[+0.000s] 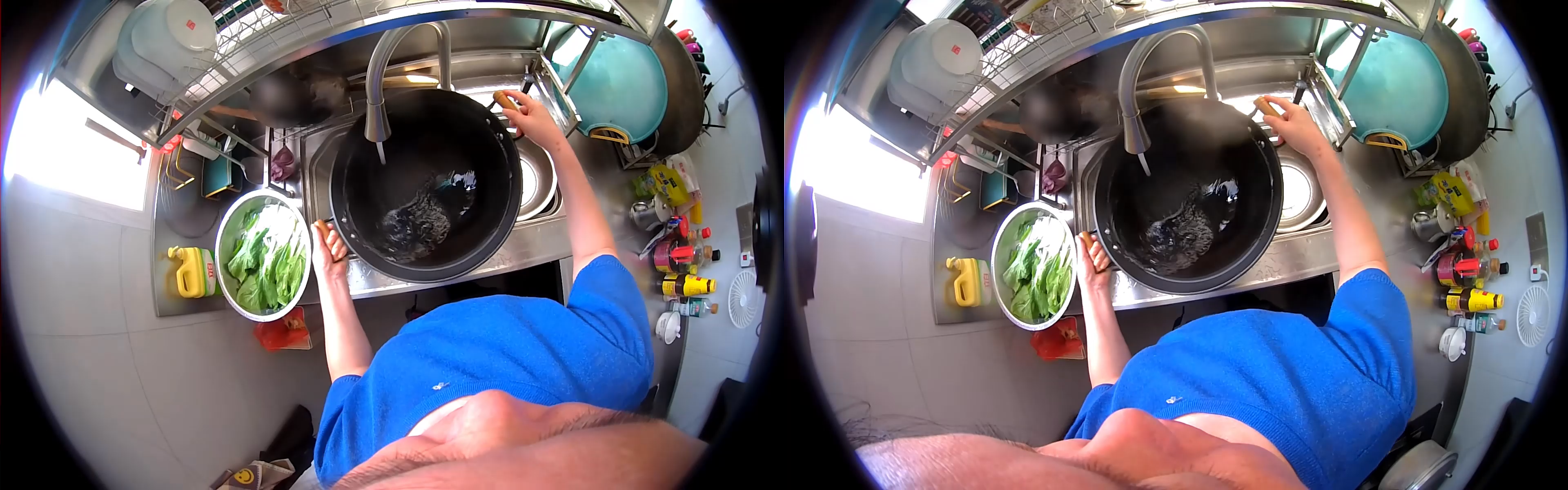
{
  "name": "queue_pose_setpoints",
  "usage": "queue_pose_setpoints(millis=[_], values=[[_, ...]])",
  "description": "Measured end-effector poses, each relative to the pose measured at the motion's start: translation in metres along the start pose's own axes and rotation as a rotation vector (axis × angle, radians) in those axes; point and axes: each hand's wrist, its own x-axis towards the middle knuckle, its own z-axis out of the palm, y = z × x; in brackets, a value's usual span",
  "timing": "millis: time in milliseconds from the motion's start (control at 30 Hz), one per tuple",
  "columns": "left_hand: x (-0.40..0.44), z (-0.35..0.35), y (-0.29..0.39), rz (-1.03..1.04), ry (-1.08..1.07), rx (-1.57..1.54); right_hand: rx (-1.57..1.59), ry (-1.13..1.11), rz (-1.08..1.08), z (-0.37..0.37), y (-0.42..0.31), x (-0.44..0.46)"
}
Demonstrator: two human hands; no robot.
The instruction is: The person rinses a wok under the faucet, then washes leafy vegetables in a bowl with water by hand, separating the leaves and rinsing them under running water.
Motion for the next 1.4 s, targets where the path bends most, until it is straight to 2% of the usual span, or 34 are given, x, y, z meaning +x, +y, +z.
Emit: queue_pose_setpoints(millis=[167, 267, 300, 367, 500, 633, 833, 900, 967, 1000, 1033, 1100, 1167, 1200, 1233, 1300, 1367, 1400], values=[[-0.005, 0.0, -0.002, -0.094, 0.012, -0.115, -0.052, 0.002, 0.042, -0.004, 0.018, 0.005], [-0.023, 0.002, 0.014, -0.093, 0.025, -0.095, 0.07, -0.06, 0.127, 0.013, 0.048, 0.005], [-0.03, 0.001, 0.02, -0.081, 0.059, -0.069, 0.135, -0.081, 0.14, 0.021, 0.053, 0.004], [-0.043, 0.0, 0.028, -0.018, 0.063, -0.01, 0.024, -0.095, 0.183, 0.032, 0.049, -0.003], [-0.061, 0.002, 0.039, 0.13, 0.097, 0.139, 0.122, -0.126, 0.191, 0.051, 0.049, -0.001], [-0.046, -0.001, 0.046, 0.215, 0.082, 0.13, 0.166, -0.11, 0.053, 0.059, 0.03, 0.017], [-0.037, 0.02, 0.044, 0.176, 0.08, 0.109, 0.009, -0.076, 0.042, 0.058, 0.042, 0.052], [-0.046, 0.026, 0.048, 0.188, 0.08, 0.105, -0.13, -0.116, 0.127, 0.066, 0.049, 0.053], [-0.057, 0.037, 0.059, 0.184, 0.11, 0.097, -0.104, -0.153, 0.128, 0.086, 0.078, 0.056], [-0.061, 0.043, 0.068, 0.161, 0.022, 0.067, -0.062, -0.192, 0.088, 0.098, 0.086, 0.054], [-0.065, 0.052, 0.074, 0.158, -0.025, -0.007, -0.103, -0.205, 0.139, 0.11, 0.095, 0.052], [-0.074, 0.082, 0.087, 0.184, 0.04, -0.084, -0.095, -0.253, 0.131, 0.141, 0.116, 0.049], [-0.08, 0.107, 0.1, 0.216, -0.013, -0.089, -0.182, -0.329, 0.018, 0.169, 0.132, 0.051], [-0.083, 0.125, 0.104, 0.212, -0.029, -0.114, -0.324, -0.254, -0.23, 0.18, 0.12, 0.044], [-0.087, 0.144, 0.106, 0.205, -0.042, -0.139, -0.089, -0.452, 0.114, 0.183, 0.107, 0.042], [-0.089, 0.175, 0.102, 0.226, -0.133, -0.068, -0.164, -0.403, -0.329, 0.256, 0.195, 0.073], [-0.089, 0.2, 0.092, 0.222, -0.158, 0.006, -0.176, -0.487, 0.173, 0.241, 0.121, 0.052], [-0.089, 0.212, 0.086, 0.214, -0.161, 0.016, -0.113, -0.487, 0.074, 0.241, 0.108, 0.046]])
